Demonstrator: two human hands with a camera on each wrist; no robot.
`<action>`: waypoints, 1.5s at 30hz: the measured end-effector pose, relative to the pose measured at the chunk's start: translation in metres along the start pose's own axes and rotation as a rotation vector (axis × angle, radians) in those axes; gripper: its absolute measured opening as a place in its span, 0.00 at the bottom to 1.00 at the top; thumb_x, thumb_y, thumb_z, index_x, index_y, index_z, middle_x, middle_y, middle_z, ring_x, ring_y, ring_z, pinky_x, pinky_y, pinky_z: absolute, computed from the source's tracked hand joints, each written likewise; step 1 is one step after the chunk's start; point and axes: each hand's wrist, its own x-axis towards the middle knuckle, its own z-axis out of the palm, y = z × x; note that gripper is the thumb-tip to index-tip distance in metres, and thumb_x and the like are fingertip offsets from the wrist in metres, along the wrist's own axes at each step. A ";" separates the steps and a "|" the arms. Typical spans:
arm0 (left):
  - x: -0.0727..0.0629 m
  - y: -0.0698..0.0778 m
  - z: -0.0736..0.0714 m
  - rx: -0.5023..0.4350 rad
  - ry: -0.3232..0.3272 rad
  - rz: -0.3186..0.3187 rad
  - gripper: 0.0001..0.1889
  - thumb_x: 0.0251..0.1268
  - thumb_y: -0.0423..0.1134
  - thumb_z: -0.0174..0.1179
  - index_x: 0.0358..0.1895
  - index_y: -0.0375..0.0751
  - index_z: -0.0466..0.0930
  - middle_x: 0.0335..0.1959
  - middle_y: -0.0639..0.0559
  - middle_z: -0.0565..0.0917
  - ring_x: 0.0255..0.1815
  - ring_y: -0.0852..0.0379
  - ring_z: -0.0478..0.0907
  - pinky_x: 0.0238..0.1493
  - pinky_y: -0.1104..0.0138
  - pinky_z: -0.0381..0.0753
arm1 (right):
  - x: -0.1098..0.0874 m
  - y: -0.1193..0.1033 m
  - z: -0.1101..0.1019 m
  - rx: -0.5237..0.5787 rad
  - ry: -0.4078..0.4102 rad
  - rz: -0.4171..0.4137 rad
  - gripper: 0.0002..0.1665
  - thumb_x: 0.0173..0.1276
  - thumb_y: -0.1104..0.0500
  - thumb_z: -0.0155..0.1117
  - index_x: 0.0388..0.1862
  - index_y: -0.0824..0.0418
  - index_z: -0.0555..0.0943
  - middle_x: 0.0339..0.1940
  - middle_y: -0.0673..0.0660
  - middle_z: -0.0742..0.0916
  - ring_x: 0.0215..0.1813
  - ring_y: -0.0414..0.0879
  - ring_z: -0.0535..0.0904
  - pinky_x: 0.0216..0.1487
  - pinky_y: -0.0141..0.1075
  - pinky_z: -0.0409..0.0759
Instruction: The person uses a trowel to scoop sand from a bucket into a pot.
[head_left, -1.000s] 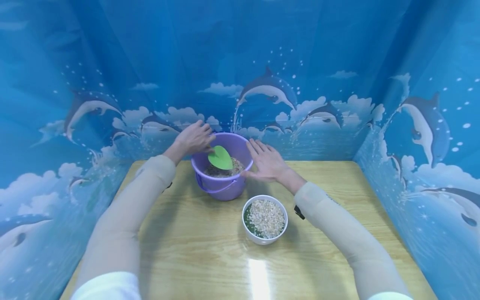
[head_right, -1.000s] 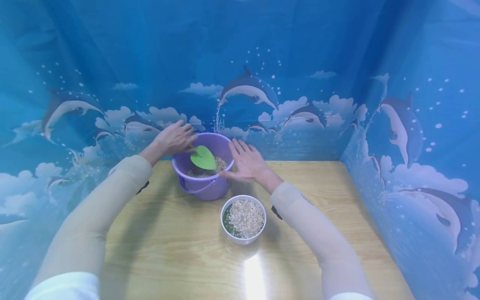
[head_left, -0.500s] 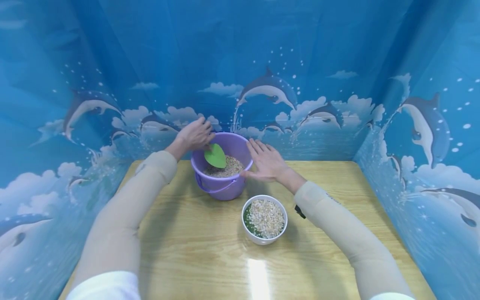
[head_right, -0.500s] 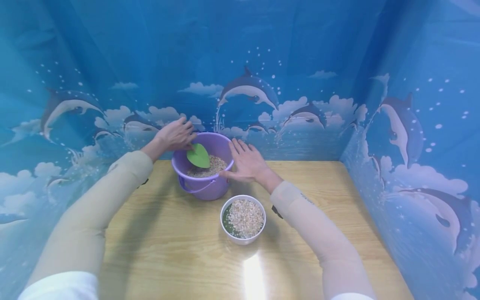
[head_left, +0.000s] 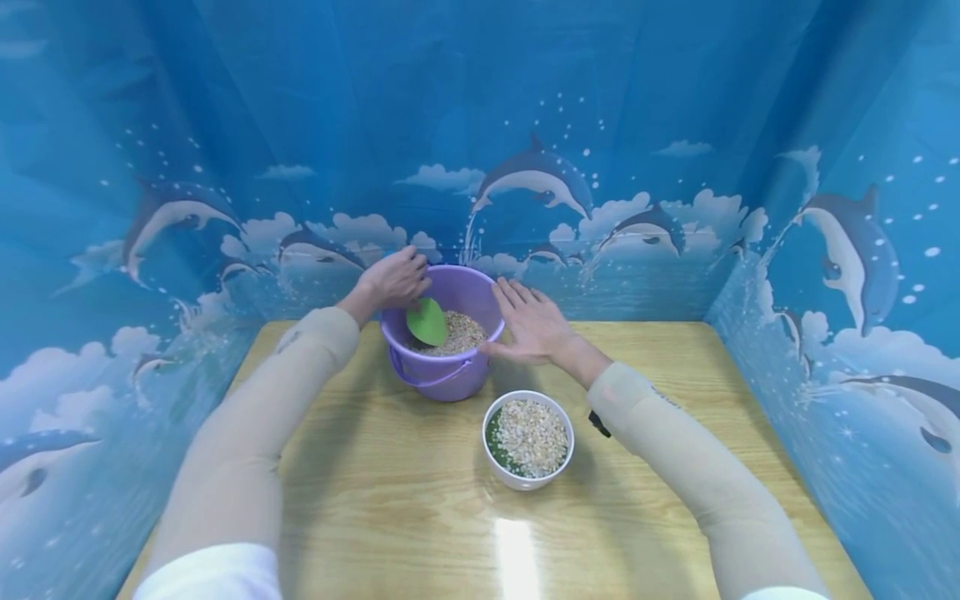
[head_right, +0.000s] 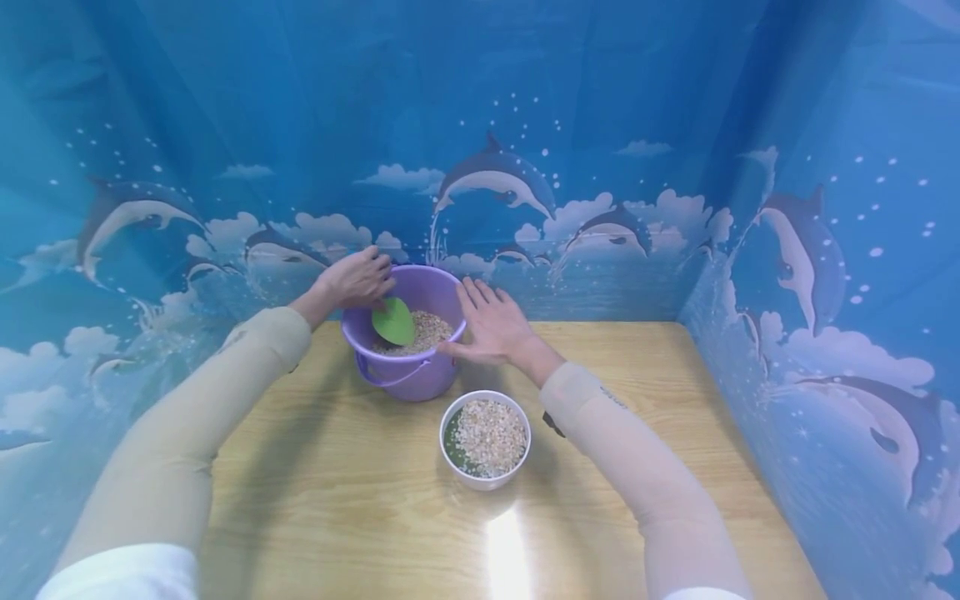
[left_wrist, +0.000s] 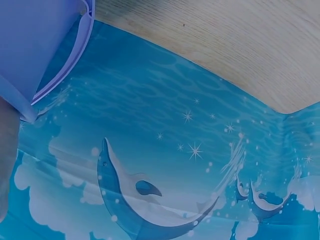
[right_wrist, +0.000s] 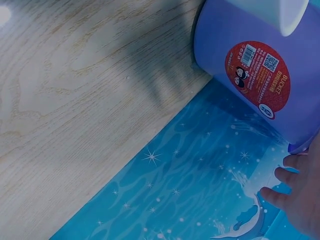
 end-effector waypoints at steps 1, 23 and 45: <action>0.000 0.001 0.000 0.000 0.000 0.000 0.35 0.74 0.74 0.48 0.51 0.43 0.79 0.45 0.47 0.86 0.45 0.50 0.75 0.51 0.59 0.74 | 0.000 0.000 0.000 0.000 0.002 0.001 0.75 0.63 0.08 0.22 0.88 0.65 0.40 0.90 0.66 0.52 0.89 0.63 0.52 0.85 0.59 0.59; 0.008 0.008 0.006 0.044 0.077 0.087 0.31 0.75 0.73 0.48 0.48 0.47 0.79 0.43 0.48 0.87 0.42 0.52 0.76 0.47 0.60 0.73 | -0.001 -0.002 -0.001 0.010 0.013 0.008 0.71 0.68 0.12 0.34 0.87 0.66 0.42 0.89 0.67 0.53 0.89 0.63 0.53 0.85 0.59 0.59; 0.015 0.012 0.002 0.022 0.112 0.183 0.31 0.77 0.72 0.46 0.51 0.47 0.79 0.45 0.48 0.86 0.44 0.52 0.77 0.48 0.60 0.74 | -0.002 -0.001 -0.001 0.032 0.018 0.009 0.75 0.65 0.09 0.26 0.87 0.66 0.42 0.89 0.67 0.53 0.89 0.64 0.52 0.85 0.61 0.58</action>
